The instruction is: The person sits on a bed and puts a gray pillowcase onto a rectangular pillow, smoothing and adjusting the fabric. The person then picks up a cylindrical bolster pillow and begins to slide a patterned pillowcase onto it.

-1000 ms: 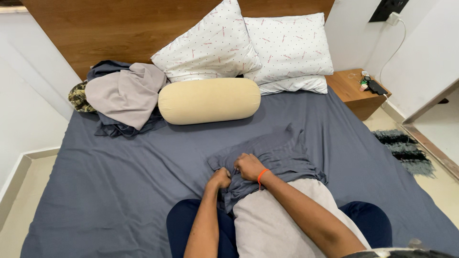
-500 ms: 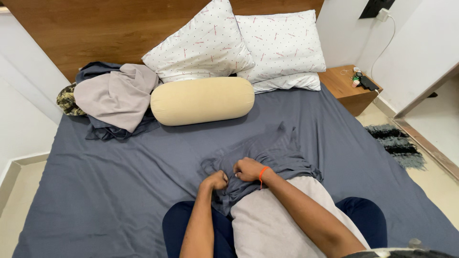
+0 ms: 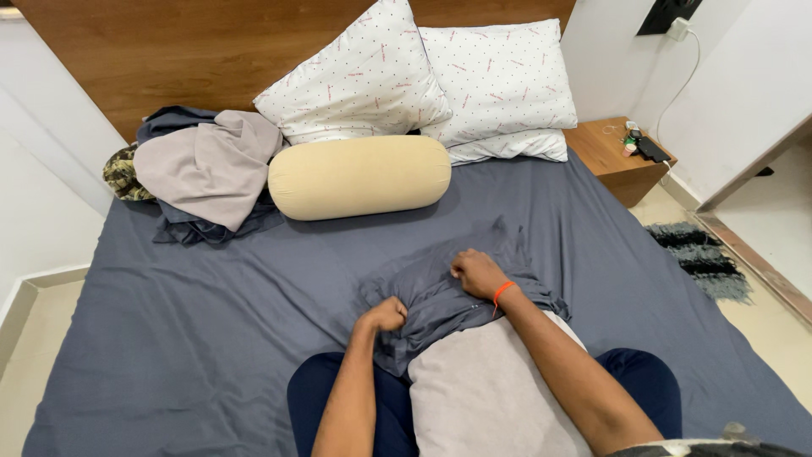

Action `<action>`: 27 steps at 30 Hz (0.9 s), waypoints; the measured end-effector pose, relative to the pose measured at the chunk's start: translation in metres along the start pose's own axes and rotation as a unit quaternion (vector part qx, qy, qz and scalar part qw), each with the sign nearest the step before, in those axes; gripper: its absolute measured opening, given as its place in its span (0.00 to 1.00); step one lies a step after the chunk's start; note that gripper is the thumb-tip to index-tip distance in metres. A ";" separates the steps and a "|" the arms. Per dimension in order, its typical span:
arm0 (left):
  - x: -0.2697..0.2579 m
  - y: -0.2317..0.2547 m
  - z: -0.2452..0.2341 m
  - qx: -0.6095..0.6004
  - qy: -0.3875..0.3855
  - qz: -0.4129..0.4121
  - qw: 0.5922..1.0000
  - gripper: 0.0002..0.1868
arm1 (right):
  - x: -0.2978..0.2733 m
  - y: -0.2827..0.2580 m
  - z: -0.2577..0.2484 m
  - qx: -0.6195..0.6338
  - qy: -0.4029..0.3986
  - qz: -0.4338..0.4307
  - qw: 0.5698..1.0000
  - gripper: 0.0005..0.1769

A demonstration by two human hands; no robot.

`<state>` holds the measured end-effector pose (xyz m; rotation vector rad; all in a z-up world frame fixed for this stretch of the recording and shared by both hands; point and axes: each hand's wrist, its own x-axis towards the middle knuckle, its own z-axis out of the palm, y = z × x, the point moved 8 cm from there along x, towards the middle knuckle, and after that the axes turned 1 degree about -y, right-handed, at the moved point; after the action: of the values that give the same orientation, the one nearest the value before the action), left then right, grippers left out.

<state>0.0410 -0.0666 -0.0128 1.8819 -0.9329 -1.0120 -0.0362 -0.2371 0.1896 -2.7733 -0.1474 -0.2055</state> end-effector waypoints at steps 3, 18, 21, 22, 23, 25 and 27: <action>0.002 -0.005 -0.005 0.012 0.053 0.016 0.998 0.07 | -0.004 0.013 0.005 0.018 -0.063 0.071 0.995 0.02; 0.006 -0.006 -0.019 -0.011 0.149 -0.035 0.988 0.18 | -0.103 0.128 -0.038 0.069 0.099 0.139 0.983 0.20; 0.006 -0.010 -0.013 -0.043 0.124 -0.056 0.990 0.28 | -0.131 0.157 -0.021 0.116 0.154 0.149 0.970 0.20; 0.006 -0.009 -0.009 -0.052 0.109 -0.041 0.992 0.31 | -0.138 0.163 -0.012 0.144 0.169 0.154 0.963 0.18; 0.006 -0.007 -0.008 -0.059 0.095 -0.024 0.993 0.33 | -0.142 0.169 -0.006 0.171 0.187 0.158 0.954 0.17; 0.004 -0.009 -0.004 -0.134 0.047 -0.023 0.990 0.35 | -0.144 0.180 0.000 0.161 0.198 0.184 0.949 0.14; -0.002 -0.014 0.006 -0.263 -0.022 -0.054 0.963 0.36 | -0.143 0.186 0.000 0.166 0.213 0.195 0.943 0.12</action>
<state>0.0380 -0.0614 -0.0265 1.4752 -0.5161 -1.2293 -0.1531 -0.4208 0.1032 -2.2968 0.4343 -0.6046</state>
